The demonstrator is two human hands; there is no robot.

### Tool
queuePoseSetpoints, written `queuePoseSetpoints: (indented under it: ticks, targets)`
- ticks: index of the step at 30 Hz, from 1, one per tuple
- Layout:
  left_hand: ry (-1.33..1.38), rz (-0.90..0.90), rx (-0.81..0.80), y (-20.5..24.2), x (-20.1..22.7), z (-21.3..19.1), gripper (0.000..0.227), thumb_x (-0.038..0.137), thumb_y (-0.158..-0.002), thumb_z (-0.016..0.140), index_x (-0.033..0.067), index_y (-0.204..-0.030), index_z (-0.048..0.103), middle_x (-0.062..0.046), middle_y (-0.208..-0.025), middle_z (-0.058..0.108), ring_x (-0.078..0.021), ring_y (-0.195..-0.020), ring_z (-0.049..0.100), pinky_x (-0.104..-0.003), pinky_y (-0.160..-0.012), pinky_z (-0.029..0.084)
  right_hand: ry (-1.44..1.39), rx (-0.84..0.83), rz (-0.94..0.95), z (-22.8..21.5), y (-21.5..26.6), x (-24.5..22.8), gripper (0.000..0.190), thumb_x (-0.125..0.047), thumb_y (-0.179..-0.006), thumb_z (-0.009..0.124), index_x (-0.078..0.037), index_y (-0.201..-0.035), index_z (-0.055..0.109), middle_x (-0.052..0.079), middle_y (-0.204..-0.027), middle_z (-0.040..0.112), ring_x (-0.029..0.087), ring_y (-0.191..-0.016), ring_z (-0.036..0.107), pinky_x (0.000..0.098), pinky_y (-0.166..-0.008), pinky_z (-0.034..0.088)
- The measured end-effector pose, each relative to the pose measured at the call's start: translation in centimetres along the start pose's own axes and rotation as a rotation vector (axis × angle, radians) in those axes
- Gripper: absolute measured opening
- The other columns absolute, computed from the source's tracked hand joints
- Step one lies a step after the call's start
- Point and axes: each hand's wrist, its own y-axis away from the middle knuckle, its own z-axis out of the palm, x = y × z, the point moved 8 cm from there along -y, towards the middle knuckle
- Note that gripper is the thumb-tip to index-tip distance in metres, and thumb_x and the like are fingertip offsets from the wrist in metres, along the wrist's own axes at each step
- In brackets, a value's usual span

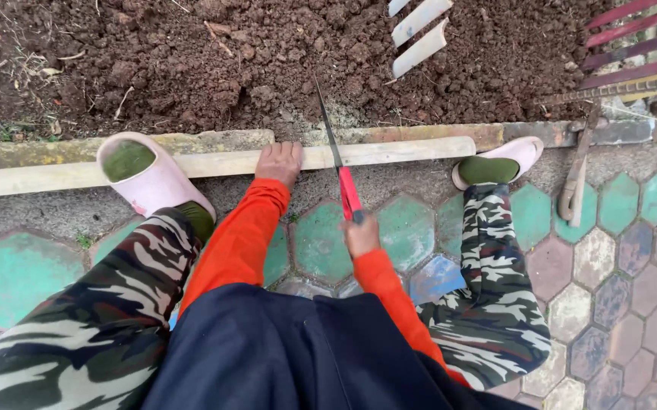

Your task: Sawing and hammering bamboo pieces to build a garden border.

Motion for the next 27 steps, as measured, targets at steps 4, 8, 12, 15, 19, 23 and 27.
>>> queuePoseSetpoints:
  ticks: [4,8,12,15,19,23,27]
  targets:
    - [-0.015,-0.014,-0.13,0.8,0.0,2.6,0.021,0.001,-0.081,0.067,0.0077,-0.099,0.062,-0.008,-0.084,0.064,-0.0226,-0.081,0.066,-0.038,-0.077,0.052,-0.071,0.002,-0.016,1.0,-2.1,-3.5,0.01,-0.006,-0.073,0.072,-0.004,-0.078,0.064,0.004,-0.057,0.057,0.017,-0.042,0.054,0.0357,-0.041,0.046]
    - [-0.014,-0.032,0.0,0.6,-0.3,2.1,0.014,0.007,-0.08,0.065,0.0093,-0.094,0.061,-0.007,-0.081,0.061,-0.0243,-0.08,0.064,-0.04,-0.079,0.052,-0.062,-0.034,0.032,-0.5,1.2,1.2,0.019,-0.006,-0.073,0.075,-0.001,-0.071,0.057,0.006,-0.056,0.055,0.018,-0.042,0.053,0.0383,-0.04,0.044]
    - [0.008,-0.011,0.072,0.6,-0.1,1.1,0.009,0.011,-0.085,0.065,0.0107,-0.094,0.061,-0.007,-0.085,0.061,-0.0257,-0.082,0.063,-0.039,-0.079,0.05,-0.074,-0.035,0.039,-1.5,3.9,2.8,0.016,-0.007,-0.078,0.072,0.0,-0.072,0.058,0.006,-0.055,0.054,0.017,-0.043,0.053,0.0373,-0.041,0.041]
    - [-0.027,-0.015,-0.011,1.4,-0.1,3.6,0.007,0.009,-0.087,0.063,0.0124,-0.093,0.061,-0.006,-0.084,0.06,-0.0248,-0.082,0.062,-0.04,-0.08,0.05,-0.112,0.008,-0.008,0.7,-0.9,-2.5,0.009,-0.005,-0.073,0.069,-0.006,-0.075,0.06,0.002,-0.057,0.055,0.014,-0.043,0.053,0.0349,-0.041,0.045]
    - [-0.02,-0.029,0.071,0.9,-0.1,2.3,0.016,0.013,-0.081,0.061,0.0111,-0.097,0.063,-0.006,-0.083,0.06,-0.0237,-0.08,0.062,-0.04,-0.08,0.05,-0.112,-0.031,0.054,1.5,-3.7,-0.1,0.013,-0.001,-0.071,0.071,-0.004,-0.073,0.058,0.003,-0.056,0.054,0.015,-0.043,0.052,0.0357,-0.04,0.046]
    - [0.022,-0.026,-0.005,0.9,-0.8,3.3,0.01,0.012,-0.086,0.063,0.0109,-0.096,0.063,-0.007,-0.085,0.062,-0.0259,-0.083,0.064,-0.04,-0.079,0.049,-0.197,-0.073,0.081,0.5,0.7,3.2,0.014,-0.004,-0.08,0.071,-0.004,-0.076,0.057,0.003,-0.057,0.05,0.015,-0.042,0.048,0.0356,-0.04,0.038]
    - [-0.036,-0.024,-0.063,1.2,0.0,3.0,0.022,0.006,-0.085,0.063,0.0077,-0.107,0.065,-0.007,-0.09,0.064,-0.0229,-0.087,0.065,-0.039,-0.086,0.051,-0.073,-0.024,0.017,-0.8,2.2,3.0,0.005,-0.004,-0.08,0.068,-0.001,-0.078,0.065,0.004,-0.059,0.062,0.014,-0.044,0.057,0.034,-0.042,0.046]
